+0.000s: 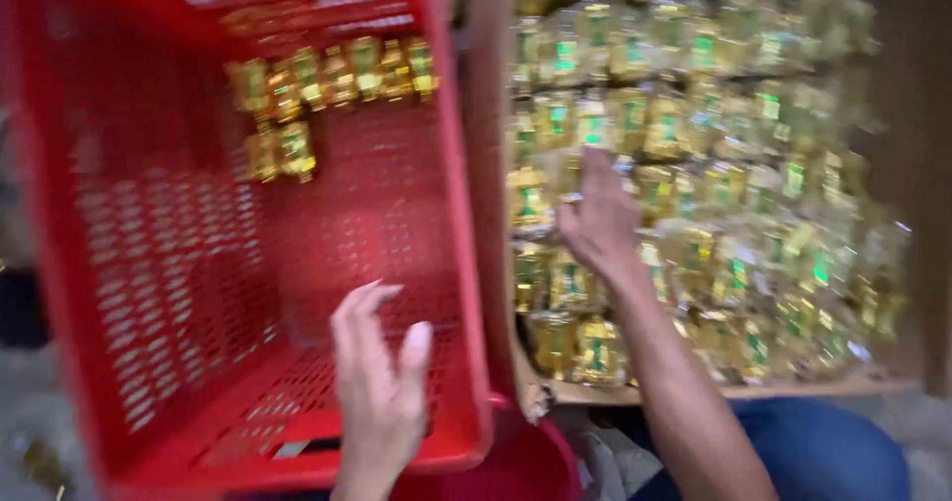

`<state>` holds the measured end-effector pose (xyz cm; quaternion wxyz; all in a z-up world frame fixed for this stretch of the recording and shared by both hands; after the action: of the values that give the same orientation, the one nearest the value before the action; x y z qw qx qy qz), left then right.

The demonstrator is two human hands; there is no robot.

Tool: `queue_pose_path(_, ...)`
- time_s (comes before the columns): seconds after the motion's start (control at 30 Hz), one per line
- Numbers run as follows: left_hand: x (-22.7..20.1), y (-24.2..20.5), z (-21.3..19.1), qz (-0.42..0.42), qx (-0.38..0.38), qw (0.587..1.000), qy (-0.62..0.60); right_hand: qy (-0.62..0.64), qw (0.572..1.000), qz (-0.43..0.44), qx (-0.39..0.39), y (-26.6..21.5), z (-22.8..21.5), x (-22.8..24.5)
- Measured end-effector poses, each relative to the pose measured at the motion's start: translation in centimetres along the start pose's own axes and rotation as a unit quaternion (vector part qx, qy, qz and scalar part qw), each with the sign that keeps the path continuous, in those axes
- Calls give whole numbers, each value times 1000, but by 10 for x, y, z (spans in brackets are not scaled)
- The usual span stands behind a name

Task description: The person sits on the floor and repeatedly takes small gold trophies from a red basket, places them into clear plastic bags, and sets the packaged items into a cardboard box. The person handles the trophies one at a time throughout the clip.

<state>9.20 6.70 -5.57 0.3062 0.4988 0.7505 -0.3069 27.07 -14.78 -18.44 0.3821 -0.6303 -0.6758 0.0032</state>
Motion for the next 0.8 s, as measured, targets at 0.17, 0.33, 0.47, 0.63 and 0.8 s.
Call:
queue_pose_path(0.17,6,3,7,-45,21,999,4,10,999,-26,-18,20,14,-23)
queue_pose_path(0.33,7,4,10,-83,40,996,10,57,998,-11,-12,23,28,-29)
queue_pose_path(0.47,-3,6,9,-41,34,999,7,66,998,6,-19,14,23,-21)
queue_pose_path(0.63,-14,6,4,5,24,1000,6,129,987,76,65,-5,12,-8)
queue_pose_path(0.8,-25,0,-7,104,13,994,6,-118,986,-113,-44,-21,18,2)
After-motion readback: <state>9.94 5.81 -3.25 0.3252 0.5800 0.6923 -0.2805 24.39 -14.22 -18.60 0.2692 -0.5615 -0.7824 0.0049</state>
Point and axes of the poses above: each hand's wrist, its own y-axis towards the middle knuckle, its own z-axis out of the palm, x = y × z, the point moved 8 cm from there along y, towards the middle knuckle, and after that the axes turned 6 degrees about x, right-handed, at the moved point
